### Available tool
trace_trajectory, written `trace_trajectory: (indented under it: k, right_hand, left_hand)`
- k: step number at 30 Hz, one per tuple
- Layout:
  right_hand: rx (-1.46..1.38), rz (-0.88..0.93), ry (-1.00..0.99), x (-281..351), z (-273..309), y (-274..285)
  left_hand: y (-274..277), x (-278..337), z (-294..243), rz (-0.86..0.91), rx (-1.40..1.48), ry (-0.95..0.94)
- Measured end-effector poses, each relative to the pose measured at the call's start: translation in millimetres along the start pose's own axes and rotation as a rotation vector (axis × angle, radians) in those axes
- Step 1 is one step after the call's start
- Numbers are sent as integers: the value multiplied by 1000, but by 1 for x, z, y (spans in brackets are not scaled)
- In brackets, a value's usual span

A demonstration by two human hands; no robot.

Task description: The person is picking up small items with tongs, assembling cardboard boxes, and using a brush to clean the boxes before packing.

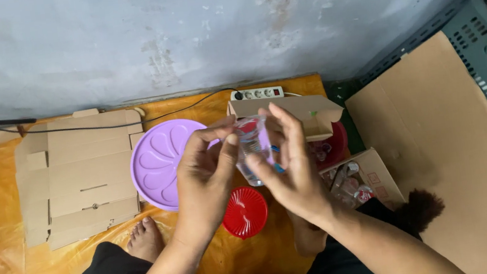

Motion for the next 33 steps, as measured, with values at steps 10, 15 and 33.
trace_trajectory:
  k: [10,15,33]
  right_hand:
    - [219,42,-260,-1,-18,17]
    - [141,146,-499,-9,-44,43]
    - [322,-197,-817,-44,-117,150]
  left_hand:
    - [8,14,30,31,-92,295]
    - [13,2,21,270,-414,494]
    - [23,-38,117,657,-928,270]
Point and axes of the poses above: each hand's wrist, its own x-axis away from the middle knuckle, its own y-axis out of the back of the hand, z = x × y, the point moved 1 cm from there along -x, towards the middle knuckle, and after that the axes turned 15 degrees about -y, right-handed, at the moved point
